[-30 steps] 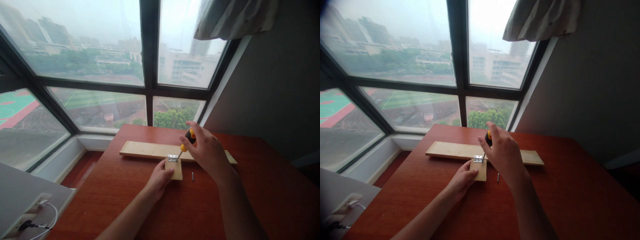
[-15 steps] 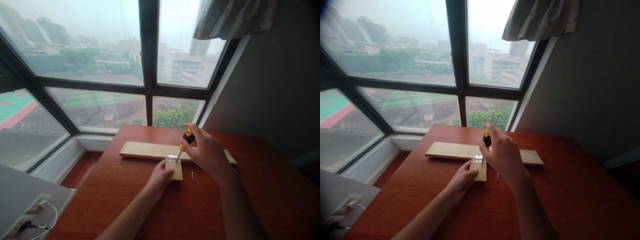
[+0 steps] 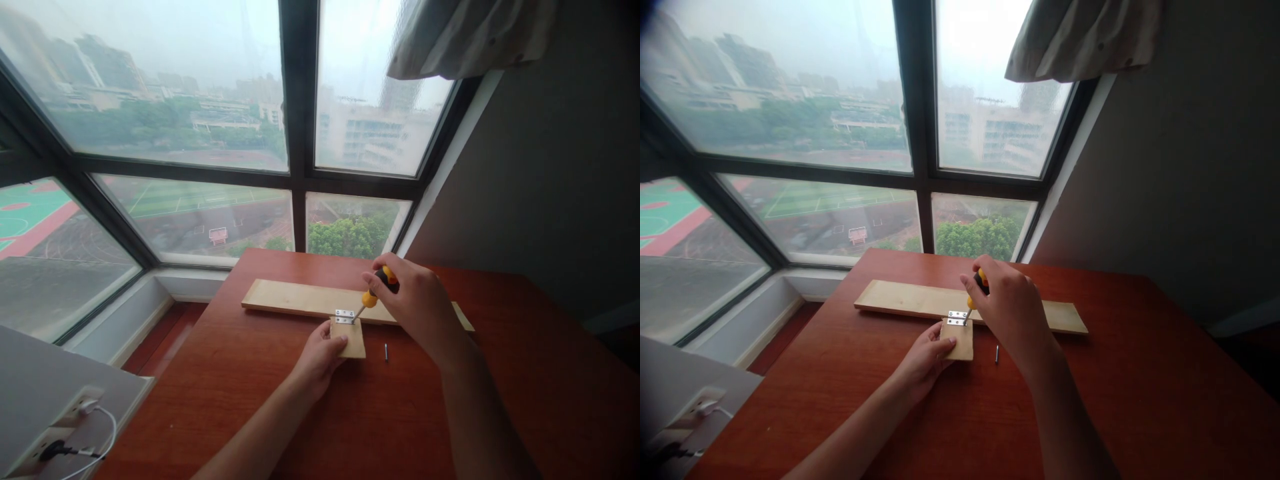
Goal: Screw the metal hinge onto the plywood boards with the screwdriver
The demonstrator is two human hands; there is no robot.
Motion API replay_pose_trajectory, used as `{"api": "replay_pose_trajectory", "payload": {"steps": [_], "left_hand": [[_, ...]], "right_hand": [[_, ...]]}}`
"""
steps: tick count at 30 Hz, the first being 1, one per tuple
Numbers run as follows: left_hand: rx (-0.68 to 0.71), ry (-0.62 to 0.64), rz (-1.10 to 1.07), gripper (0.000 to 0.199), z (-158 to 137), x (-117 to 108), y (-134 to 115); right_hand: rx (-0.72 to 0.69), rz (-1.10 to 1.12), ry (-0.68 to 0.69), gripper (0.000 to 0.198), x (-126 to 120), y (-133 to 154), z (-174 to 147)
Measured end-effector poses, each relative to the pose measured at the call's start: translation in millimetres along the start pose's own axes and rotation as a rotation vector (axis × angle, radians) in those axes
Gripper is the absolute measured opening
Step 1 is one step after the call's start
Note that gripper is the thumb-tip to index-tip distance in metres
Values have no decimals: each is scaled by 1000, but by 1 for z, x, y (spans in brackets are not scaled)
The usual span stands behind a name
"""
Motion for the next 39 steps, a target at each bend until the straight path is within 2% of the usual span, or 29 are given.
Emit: {"api": "replay_pose_trajectory", "payload": {"steps": [2, 6, 8, 14, 19, 23, 27, 30, 33, 39], "left_hand": [[4, -6, 1, 45, 1, -1, 0], [15, -4, 3, 47, 1, -1, 0], [19, -6, 8, 47, 1, -1, 0], [23, -15, 30, 44, 1, -2, 0], [22, -12, 22, 45, 1, -1, 0], [21, -14, 27, 45, 0, -1, -1], [12, -6, 35, 46, 2, -3, 0], [11, -4, 21, 47, 3, -4, 0], [10, -7, 14, 47, 3, -4, 1], [15, -25, 19, 47, 2, -6, 0]], "right_hand": [[-7, 1, -14, 16, -1, 0, 0], [-42, 18, -9, 32, 0, 5, -2], [-53, 23, 0, 29, 1, 7, -2], [37, -78, -5, 20, 3, -3, 0], [-64, 49, 44, 34, 3, 4, -2], [-20, 22, -5, 33, 3, 1, 0], [-85, 92, -10, 24, 7, 8, 2], [-131, 134, 9, 39, 7, 13, 0], [-105, 78, 27, 40, 8, 10, -1], [56, -221, -24, 41, 7, -9, 2]]}}
Point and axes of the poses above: each hand's wrist, its own z-axis towards the middle knuckle, its own x-axis out of the palm, y = z × x, the point moved 9 cm from there along z, towards the middle knuckle, and after that the axes turned 9 degrees about -z, right-handed, at the moved point
